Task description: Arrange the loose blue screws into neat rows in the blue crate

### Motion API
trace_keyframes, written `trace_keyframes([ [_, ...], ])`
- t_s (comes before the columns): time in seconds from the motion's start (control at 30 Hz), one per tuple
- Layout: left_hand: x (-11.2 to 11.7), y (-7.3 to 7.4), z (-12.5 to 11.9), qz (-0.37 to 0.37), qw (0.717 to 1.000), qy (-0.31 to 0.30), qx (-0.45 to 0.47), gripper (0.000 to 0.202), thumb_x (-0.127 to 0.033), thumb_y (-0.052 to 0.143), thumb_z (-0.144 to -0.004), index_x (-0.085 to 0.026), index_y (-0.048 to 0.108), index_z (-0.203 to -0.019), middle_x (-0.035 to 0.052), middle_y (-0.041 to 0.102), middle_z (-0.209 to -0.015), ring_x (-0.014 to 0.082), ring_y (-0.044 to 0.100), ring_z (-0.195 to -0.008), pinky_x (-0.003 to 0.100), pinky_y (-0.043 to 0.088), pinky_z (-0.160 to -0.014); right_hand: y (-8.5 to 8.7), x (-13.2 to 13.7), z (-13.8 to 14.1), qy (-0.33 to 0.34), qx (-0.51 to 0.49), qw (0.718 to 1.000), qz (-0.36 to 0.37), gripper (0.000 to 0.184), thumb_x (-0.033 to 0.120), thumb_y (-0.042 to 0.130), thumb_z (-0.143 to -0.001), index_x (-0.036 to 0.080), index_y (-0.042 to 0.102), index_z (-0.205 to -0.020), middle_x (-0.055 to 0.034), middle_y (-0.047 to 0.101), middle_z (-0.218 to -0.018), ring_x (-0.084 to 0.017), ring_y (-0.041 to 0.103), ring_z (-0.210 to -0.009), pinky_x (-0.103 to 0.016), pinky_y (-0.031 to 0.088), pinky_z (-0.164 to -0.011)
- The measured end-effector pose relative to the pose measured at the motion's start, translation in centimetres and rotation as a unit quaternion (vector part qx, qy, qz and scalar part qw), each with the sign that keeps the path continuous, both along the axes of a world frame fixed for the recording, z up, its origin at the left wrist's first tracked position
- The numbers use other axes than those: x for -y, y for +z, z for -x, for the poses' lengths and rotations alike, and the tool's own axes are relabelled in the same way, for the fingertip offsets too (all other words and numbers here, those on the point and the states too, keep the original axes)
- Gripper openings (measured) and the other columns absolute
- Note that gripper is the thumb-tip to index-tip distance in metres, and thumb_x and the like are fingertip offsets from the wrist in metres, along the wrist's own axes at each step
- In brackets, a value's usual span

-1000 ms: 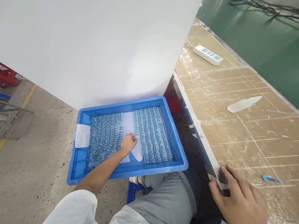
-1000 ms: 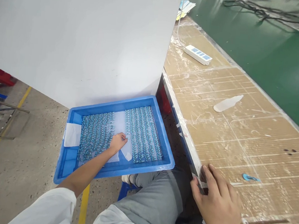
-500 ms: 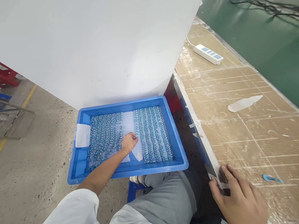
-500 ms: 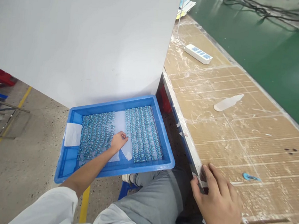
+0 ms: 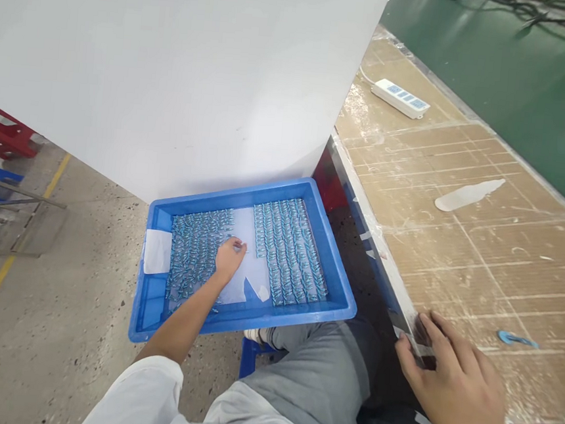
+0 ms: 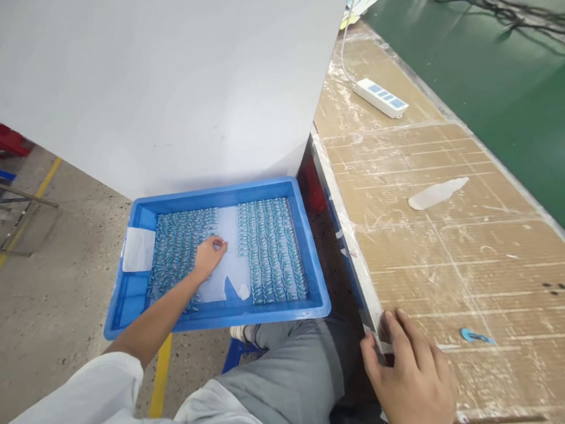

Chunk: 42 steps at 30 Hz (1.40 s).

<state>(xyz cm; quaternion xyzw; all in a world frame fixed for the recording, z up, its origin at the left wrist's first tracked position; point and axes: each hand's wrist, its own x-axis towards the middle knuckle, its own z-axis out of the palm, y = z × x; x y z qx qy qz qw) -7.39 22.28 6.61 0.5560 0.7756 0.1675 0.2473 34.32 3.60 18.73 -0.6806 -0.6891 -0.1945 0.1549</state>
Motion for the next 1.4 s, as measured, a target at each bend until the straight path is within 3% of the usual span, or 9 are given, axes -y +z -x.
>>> trace_keyframes([
  [0.1,-0.3,0.0,2.9,0.008,0.999,-0.026,-0.033,0.024,-0.020,0.060,-0.085,-0.020,0.069,-0.107,0.0052,0.074,-0.105,0.0193,0.068,-0.099,0.029,0.048,-0.095,0.0,0.0,0.1,0.001,-0.002,1.000,-0.003,0.057,0.031,0.076,-0.079,0.018,0.059,-0.132,-0.0089,0.068,-0.125,-0.027,0.067,-0.092,-0.039,0.048,-0.086],
  [0.2,0.1,-0.7,4.3,0.011,0.993,-0.102,-0.051,0.031,-0.015,0.062,-0.082,-0.018,0.070,-0.112,0.0070,0.072,-0.111,0.0188,0.067,-0.100,0.029,0.047,-0.100,0.2,-0.1,0.2,0.004,-0.003,1.000,-0.011,0.057,0.031,0.076,-0.079,0.018,0.060,-0.132,-0.0094,0.069,-0.123,-0.028,0.067,-0.091,-0.039,0.049,-0.084],
  [0.3,0.5,-1.4,4.0,0.021,0.985,-0.165,-0.055,0.032,-0.020,0.064,-0.084,-0.018,0.070,-0.115,0.0076,0.070,-0.113,0.0184,0.066,-0.099,0.029,0.047,-0.101,0.3,-0.2,0.3,0.008,-0.008,1.000,-0.013,0.054,0.032,0.076,-0.080,0.018,0.061,-0.130,-0.0101,0.069,-0.123,-0.029,0.068,-0.091,-0.039,0.050,-0.083],
  [0.4,0.2,-1.6,2.9,0.052,0.979,-0.183,-0.073,0.029,-0.024,0.061,-0.087,-0.020,0.071,-0.114,0.0076,0.070,-0.113,0.0185,0.065,-0.104,0.028,0.047,-0.100,0.3,-0.2,0.3,0.008,-0.005,1.000,-0.013,0.054,0.031,0.076,-0.079,0.017,0.062,-0.130,-0.0103,0.069,-0.123,-0.028,0.068,-0.090,-0.039,0.050,-0.083],
  [0.57,-0.2,-1.1,1.7,0.094,0.975,-0.179,-0.093,0.026,-0.023,0.058,-0.089,-0.021,0.074,-0.109,0.0092,0.071,-0.114,0.0197,0.065,-0.108,0.027,0.047,-0.100,0.4,-0.2,0.4,0.002,-0.005,1.000,-0.011,0.057,0.030,0.076,-0.079,0.018,0.060,-0.132,-0.0102,0.069,-0.124,-0.029,0.068,-0.091,-0.040,0.051,-0.084],
  [0.9,1.9,-1.3,-0.2,0.158,0.975,-0.147,-0.060,0.022,-0.023,0.064,-0.085,-0.022,0.075,-0.104,0.0048,0.077,-0.103,0.0177,0.070,-0.099,0.024,0.050,-0.092,0.3,0.1,0.2,0.000,-0.019,1.000,0.001,0.062,0.030,0.075,-0.080,0.019,0.057,-0.138,-0.0112,0.068,-0.125,-0.031,0.068,-0.094,-0.042,0.051,-0.085],
  [1.13,1.9,-1.2,-2.3,0.149,0.986,-0.080,-0.014,0.022,-0.029,0.068,-0.083,-0.021,0.071,-0.103,0.0055,0.077,-0.099,0.0185,0.070,-0.096,0.026,0.051,-0.088,0.2,-0.1,0.3,0.001,-0.012,1.000,-0.006,0.063,0.030,0.077,-0.078,0.018,0.057,-0.137,-0.0100,0.067,-0.126,-0.028,0.066,-0.095,-0.039,0.048,-0.086],
  [1.4,1.8,-1.8,-3.4,0.134,0.989,-0.068,-0.004,0.016,-0.030,0.066,-0.083,-0.022,0.070,-0.096,0.0035,0.077,-0.096,0.0182,0.070,-0.093,0.027,0.050,-0.086,0.4,0.0,0.4,-0.006,-0.017,1.000,-0.006,0.060,0.030,0.077,-0.079,0.019,0.058,-0.135,-0.0093,0.068,-0.126,-0.028,0.066,-0.094,-0.039,0.048,-0.086],
])
